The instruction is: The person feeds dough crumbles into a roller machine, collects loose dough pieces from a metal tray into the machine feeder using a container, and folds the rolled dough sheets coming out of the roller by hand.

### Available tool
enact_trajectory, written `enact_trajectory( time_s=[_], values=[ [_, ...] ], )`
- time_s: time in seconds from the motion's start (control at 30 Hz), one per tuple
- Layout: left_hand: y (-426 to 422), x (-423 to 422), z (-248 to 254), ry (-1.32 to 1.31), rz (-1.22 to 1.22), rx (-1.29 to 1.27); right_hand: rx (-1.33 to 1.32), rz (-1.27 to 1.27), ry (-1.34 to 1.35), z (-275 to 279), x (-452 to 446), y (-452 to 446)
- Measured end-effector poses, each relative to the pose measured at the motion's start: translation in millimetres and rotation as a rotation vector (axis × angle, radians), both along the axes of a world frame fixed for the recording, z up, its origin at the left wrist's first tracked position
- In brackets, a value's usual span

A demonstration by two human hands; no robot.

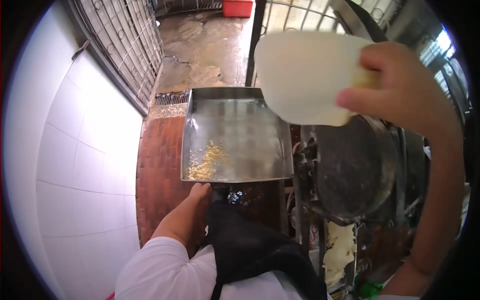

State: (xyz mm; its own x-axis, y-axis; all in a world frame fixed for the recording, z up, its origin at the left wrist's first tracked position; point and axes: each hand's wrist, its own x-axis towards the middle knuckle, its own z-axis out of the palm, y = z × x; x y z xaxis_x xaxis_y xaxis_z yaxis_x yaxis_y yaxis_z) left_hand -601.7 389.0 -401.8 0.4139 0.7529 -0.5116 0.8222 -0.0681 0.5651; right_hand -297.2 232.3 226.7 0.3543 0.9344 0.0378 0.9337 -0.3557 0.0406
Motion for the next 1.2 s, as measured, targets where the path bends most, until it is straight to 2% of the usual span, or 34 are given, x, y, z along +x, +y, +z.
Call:
enact_trajectory(
  time_s=[0.07, 0.17, 0.27, 0.37, 0.4, 0.5, 0.57, 0.63, 0.67, 0.77, 0.87, 0.93, 0.97, 1.1, 1.13, 1.2],
  values=[
    [25.3, -10.1, -8.4, -0.045, -0.119, 0.235, -0.195, 0.050, 0.007, -39.1, -1.0, 76.4],
    [66.0, -3.6, -11.9, -0.066, 0.184, -0.030, -0.456, 0.143, 0.065, -142.4, -5.9, 176.9],
    [100.7, -3.2, -43.0, -0.104, 0.223, -0.212, -0.599, 0.242, 0.206, -297.9, 6.6, 228.2],
    [115.7, 28.3, 15.2, -0.282, 0.960, -0.740, -0.700, 0.246, 0.244, -424.0, 17.4, 245.3],
    [120.7, 30.5, -5.4, -0.199, 1.040, -0.741, -0.721, 0.246, 0.238, -455.7, 18.9, 251.1],
    [120.7, 33.4, -52.9, -0.428, 1.240, -0.730, -0.725, 0.277, 0.172, -534.8, 29.7, 276.2],
    [115.2, 24.4, -109.9, -0.555, 1.303, -0.747, -0.666, 0.385, 0.090, -576.5, 35.3, 292.8],
    [110.6, 19.6, -149.9, -0.605, 1.390, -0.777, -0.676, 0.477, 0.062, -605.2, 29.8, 307.8],
    [109.4, 24.0, -155.4, -0.546, 1.408, -0.711, -0.718, 0.520, 0.071, -607.3, 21.2, 318.0],
    [112.6, 30.1, -159.0, 0.006, 1.089, -0.478, -0.831, 0.701, 0.181, -608.6, -12.7, 329.8],
    [113.0, 42.2, -147.8, 0.189, 1.045, -0.452, -0.886, 0.836, 0.288, -609.9, -55.3, 315.4],
    [99.8, 25.1, -194.9, 0.042, 1.146, -0.509, -0.913, 0.808, 0.392, -616.1, -78.2, 299.6],
    [100.0, 23.9, -191.3, -0.025, 1.195, -0.539, -0.922, 0.763, 0.443, -617.3, -86.3, 291.0],
    [99.9, 28.6, -163.9, 0.009, 0.985, -0.572, -0.898, 0.667, 0.555, -627.6, -73.4, 266.3],
    [100.5, 35.1, -153.9, -0.163, 0.950, -0.717, -0.873, 0.650, 0.570, -630.5, -67.6, 260.0],
    [121.8, 54.5, -105.7, -0.127, 0.595, -0.784, -0.824, 0.601, 0.595, -636.4, -53.5, 244.7]
  ],
)
